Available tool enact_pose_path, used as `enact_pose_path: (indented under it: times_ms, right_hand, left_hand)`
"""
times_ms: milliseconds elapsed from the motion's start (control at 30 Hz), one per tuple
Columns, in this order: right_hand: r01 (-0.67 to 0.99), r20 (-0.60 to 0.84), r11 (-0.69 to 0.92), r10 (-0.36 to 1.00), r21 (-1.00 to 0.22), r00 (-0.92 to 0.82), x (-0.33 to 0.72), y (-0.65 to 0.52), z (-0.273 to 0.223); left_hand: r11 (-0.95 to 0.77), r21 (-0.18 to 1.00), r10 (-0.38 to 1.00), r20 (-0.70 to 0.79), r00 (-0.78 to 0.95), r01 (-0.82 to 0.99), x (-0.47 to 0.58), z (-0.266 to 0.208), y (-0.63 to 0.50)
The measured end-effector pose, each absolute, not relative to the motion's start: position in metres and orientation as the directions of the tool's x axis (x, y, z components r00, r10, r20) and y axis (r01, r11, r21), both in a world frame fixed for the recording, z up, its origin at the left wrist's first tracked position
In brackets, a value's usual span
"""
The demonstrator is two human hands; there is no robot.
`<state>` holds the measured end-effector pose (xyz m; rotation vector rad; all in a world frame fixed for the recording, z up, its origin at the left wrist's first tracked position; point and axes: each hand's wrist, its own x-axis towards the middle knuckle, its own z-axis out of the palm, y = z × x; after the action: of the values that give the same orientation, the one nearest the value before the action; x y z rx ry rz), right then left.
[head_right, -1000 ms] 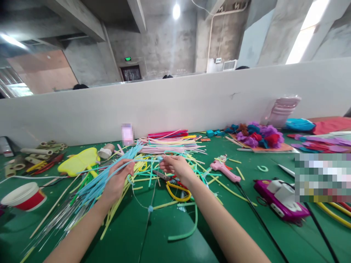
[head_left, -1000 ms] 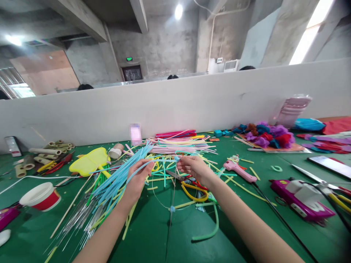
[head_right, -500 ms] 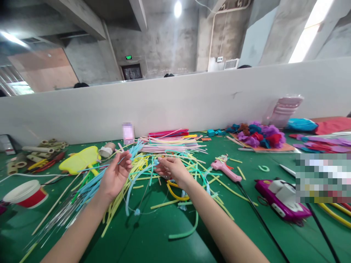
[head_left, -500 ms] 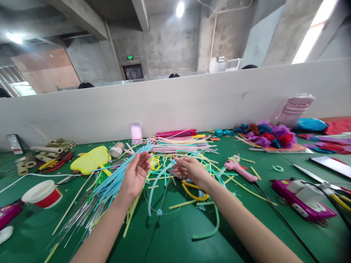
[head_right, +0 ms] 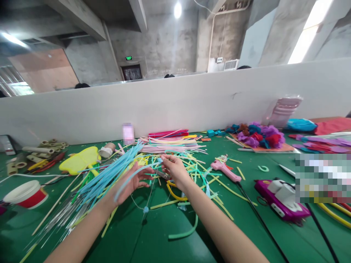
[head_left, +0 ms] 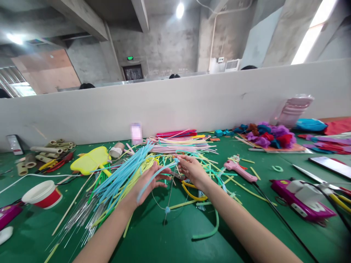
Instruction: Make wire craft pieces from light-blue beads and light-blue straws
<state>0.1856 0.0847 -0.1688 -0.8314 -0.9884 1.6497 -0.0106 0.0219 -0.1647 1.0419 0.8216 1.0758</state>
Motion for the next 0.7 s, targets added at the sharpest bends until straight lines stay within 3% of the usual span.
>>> enact_pose_path:
  times_ms: [133,300,367,433,500,600,700]
  right_hand:
    - [-0.426,-0.017,-0.131,0.965,-0.895,-0.261,0.182,0.082,-0.168]
    - [-0.383,0.017,-0.096,0.96,-0.919,-0.281,0.173,0.073,-0.17]
    - [-0.361,0.039,-0.065,0.962,-0.93,-0.271,0.171,0.07,-0.17]
    - [-0.318,0.111,0.04,0.972,-0.947,-0.208,0.171,0.067,-0.167]
    - [-0.177,0.299,0.278,0.948,-0.944,-0.105,0.173,0.063,-0.163]
    - [0.174,0.673,0.676,0.734,-0.716,-0.087,0.174,0.051,-0.156]
    - [0.353,0.845,0.856,0.474,-0.378,-0.246,0.171,0.036,-0.154]
  left_hand:
    - [0.111,0.938,0.967,-0.025,0.254,-0.329,-0.003,-0.169,0.02]
    - [-0.04,0.998,0.965,0.054,0.255,-0.057,0.008,-0.171,0.011]
    - [-0.036,0.999,0.966,0.043,0.255,-0.035,0.011,-0.172,0.01]
    - [-0.021,0.999,0.973,0.031,0.228,-0.05,0.011,-0.173,0.012]
    - [-0.027,0.997,0.985,0.039,0.17,-0.068,0.008,-0.175,0.015]
    - [-0.039,0.996,0.994,0.047,0.102,-0.083,0.003,-0.177,0.02]
    - [-0.08,0.993,0.993,0.087,0.073,-0.09,0.001,-0.179,0.021]
